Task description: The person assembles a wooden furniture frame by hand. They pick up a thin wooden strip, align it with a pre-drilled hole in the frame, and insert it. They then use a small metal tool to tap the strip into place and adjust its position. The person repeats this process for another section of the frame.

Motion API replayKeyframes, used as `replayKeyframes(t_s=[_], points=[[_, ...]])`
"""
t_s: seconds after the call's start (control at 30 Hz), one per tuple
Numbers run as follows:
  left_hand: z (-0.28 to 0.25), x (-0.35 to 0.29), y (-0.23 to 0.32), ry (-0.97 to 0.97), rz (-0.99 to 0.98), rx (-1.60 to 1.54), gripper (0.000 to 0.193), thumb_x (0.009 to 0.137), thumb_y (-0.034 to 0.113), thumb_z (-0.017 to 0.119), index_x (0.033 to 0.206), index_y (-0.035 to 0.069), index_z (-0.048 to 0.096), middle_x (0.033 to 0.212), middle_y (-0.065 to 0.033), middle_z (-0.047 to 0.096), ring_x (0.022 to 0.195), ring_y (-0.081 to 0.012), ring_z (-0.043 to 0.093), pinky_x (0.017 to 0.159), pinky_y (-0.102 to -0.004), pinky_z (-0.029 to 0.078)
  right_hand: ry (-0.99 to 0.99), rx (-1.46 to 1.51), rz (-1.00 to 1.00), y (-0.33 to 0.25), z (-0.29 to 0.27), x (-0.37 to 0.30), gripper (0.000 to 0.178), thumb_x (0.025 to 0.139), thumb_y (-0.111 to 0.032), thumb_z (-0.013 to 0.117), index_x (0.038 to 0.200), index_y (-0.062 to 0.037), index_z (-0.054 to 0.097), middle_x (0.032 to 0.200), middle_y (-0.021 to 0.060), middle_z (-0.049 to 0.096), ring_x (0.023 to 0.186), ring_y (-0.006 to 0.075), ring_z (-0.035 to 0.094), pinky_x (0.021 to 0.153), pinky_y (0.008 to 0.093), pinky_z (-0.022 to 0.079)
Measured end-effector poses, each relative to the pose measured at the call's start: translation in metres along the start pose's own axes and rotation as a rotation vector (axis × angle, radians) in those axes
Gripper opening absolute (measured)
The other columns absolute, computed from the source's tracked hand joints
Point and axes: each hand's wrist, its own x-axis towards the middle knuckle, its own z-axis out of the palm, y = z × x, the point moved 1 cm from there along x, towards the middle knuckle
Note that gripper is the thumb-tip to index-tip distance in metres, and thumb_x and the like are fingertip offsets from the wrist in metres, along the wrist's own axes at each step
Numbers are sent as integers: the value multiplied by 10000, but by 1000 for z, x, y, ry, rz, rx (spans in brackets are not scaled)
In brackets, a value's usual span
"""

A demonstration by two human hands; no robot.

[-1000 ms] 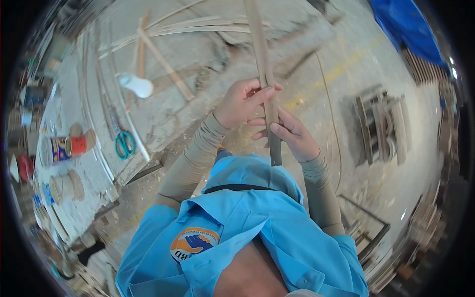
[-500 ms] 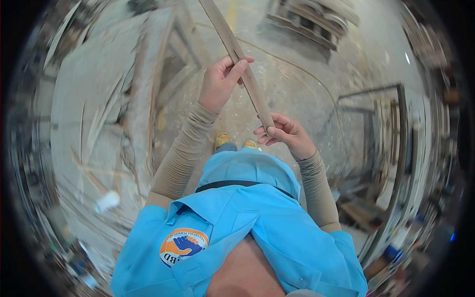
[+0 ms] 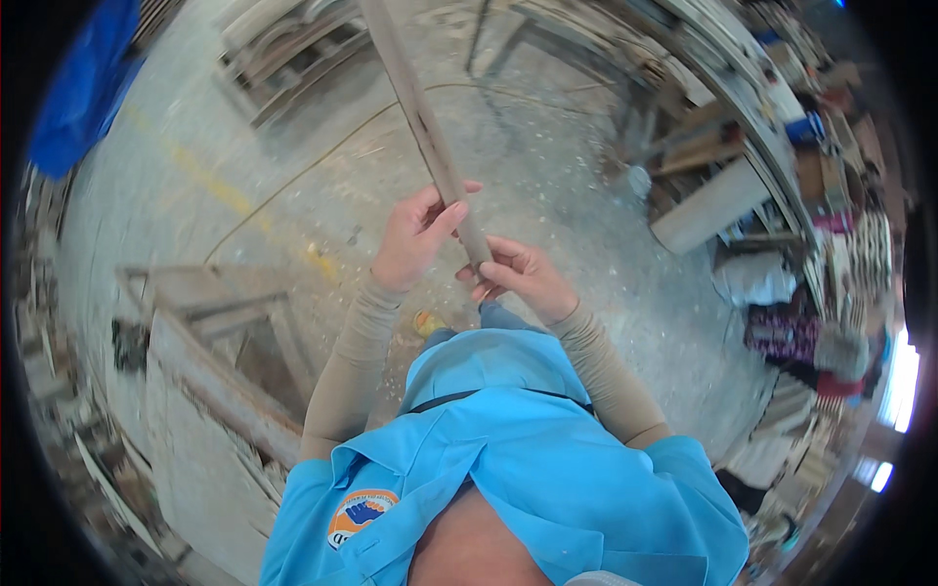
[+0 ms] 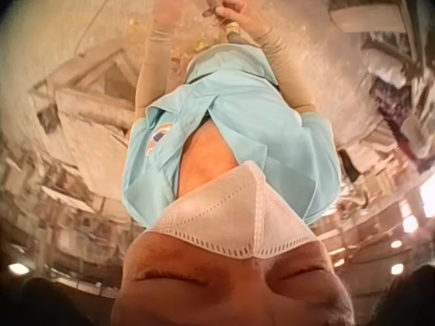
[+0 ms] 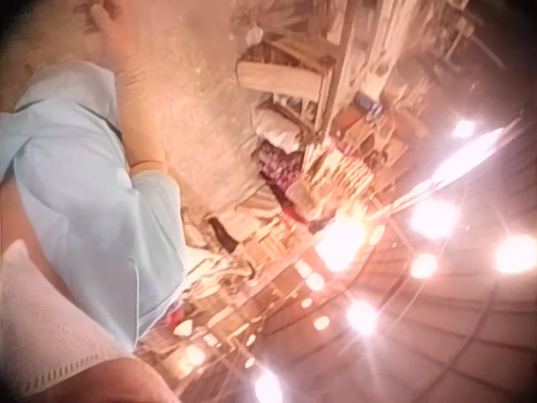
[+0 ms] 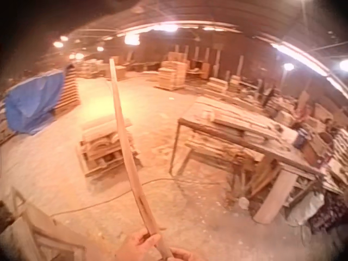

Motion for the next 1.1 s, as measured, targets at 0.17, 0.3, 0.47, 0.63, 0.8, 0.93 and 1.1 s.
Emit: replayKeyframes(t_s=[0.17, 0.3, 0.47, 0.63, 0.8, 0.93, 1.1], points=[[49, 31, -7, -175, -28, 117, 284, 944, 137, 545, 1195, 16, 597, 890, -8, 622, 824, -77, 562, 748, -253, 472, 178, -9, -96, 22, -36, -34, 335, 952, -122, 523, 1263, 2, 515, 1023, 100, 668, 863, 137, 645, 774, 274, 526], [89, 59, -4, -291, 44, 259, 272, 925, 118, 558, 1173, 22, 613, 904, -37, 634, 824, -108, 580, 758, -276, 489, 248, 22, -154, 31, -70, -50, 231, 950, -109, 531, 1144, 12, 558, 980, 96, 670, 853, 144, 644, 782, 281, 522], [141, 114, -5, -379, 88, 360, 289, 927, 144, 565, 1179, 12, 609, 877, -38, 632, 814, -111, 575, 766, -271, 477, 322, 5, -224, 17, -131, -57, 202, 947, -94, 535, 1113, 18, 562, 939, 98, 675, 833, 153, 652, 768, 285, 521], [199, 174, -3, -381, 122, 406, 279, 925, 127, 570, 1177, 15, 610, 887, -23, 623, 819, -96, 568, 753, -260, 480, 447, -303, -321, -12, -214, -67, 169, 910, -97, 574, 1028, 23, 591, 823, 109, 681, 798, 159, 670, 742, 298, 526], [249, 230, -25, -322, 8, 101, 269, 923, 116, 585, 1175, 25, 613, 909, 12, 595, 814, -72, 548, 725, -241, 481, 503, -431, -338, -45, -282, -82, 152, 878, -92, 600, 986, 12, 628, 784, 113, 673, 791, 162, 673, 719, 302, 522], [278, 275, -46, -352, 3, 117, 260, 920, 123, 595, 1162, 32, 621, 899, 16, 588, 803, -62, 537, 728, -232, 482, 552, -442, -330, -48, -326, -86, 200, 878, -76, 599, 1061, -3, 634, 812, 103, 673, 783, 165, 667, 741, 291, 516], [304, 347, -59, -446, -6, 202, 245, 924, 158, 594, 1141, 53, 637, 884, 2, 637, 791, -68, 568, 712, -252, 486, 655, -313, -394, -48, -386, -63, 423, 894, -58, 588, 1307, -36, 499, 976, 94, 678, 819, 181, 655, 789, 299, 513]])
